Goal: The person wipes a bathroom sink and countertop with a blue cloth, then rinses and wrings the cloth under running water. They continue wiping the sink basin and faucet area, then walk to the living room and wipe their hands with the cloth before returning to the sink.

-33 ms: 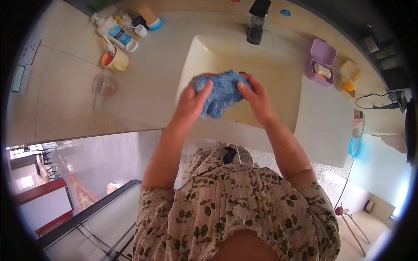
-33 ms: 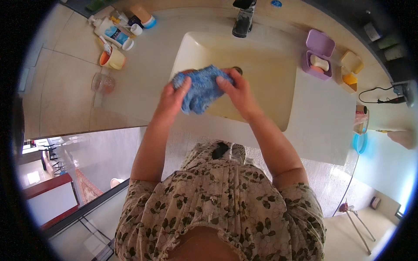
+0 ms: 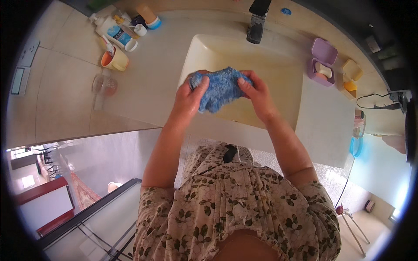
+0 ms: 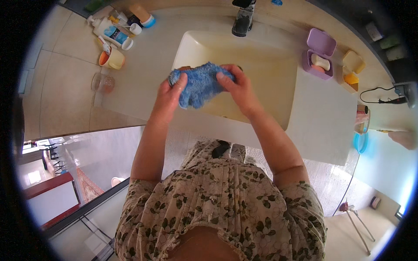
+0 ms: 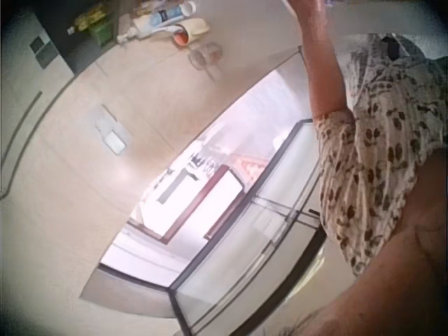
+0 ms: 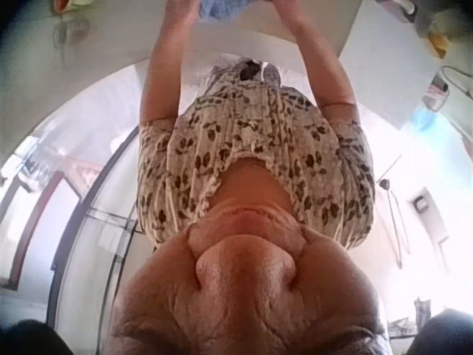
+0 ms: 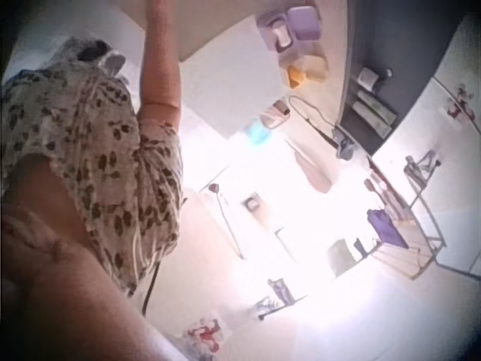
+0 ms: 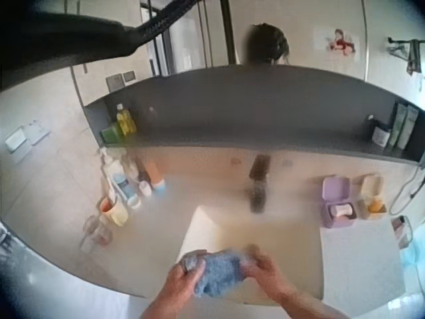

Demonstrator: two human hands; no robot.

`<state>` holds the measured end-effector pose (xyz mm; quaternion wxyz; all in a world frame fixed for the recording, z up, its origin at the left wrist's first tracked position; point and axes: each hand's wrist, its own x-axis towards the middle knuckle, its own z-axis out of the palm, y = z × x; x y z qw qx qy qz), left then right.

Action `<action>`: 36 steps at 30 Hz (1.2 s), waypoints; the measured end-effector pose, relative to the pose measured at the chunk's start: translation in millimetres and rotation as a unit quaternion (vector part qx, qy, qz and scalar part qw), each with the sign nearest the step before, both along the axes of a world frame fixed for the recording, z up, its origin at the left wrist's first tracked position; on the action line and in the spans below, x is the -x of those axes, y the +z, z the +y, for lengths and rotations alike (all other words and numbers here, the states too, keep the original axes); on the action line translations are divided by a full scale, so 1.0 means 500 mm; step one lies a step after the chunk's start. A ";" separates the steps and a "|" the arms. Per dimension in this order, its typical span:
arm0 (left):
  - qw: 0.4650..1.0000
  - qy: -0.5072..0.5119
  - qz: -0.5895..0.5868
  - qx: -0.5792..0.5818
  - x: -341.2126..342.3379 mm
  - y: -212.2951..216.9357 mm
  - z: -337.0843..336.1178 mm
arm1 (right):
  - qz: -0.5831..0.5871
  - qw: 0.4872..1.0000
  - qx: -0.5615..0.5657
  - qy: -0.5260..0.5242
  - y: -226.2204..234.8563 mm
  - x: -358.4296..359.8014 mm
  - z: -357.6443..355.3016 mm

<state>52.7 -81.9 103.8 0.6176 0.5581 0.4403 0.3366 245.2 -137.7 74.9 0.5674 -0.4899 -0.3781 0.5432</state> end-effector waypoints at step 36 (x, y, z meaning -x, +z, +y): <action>0.950 0.057 -0.252 0.174 0.020 -0.012 0.094 | 0.123 0.985 0.105 -0.064 0.009 0.145 0.159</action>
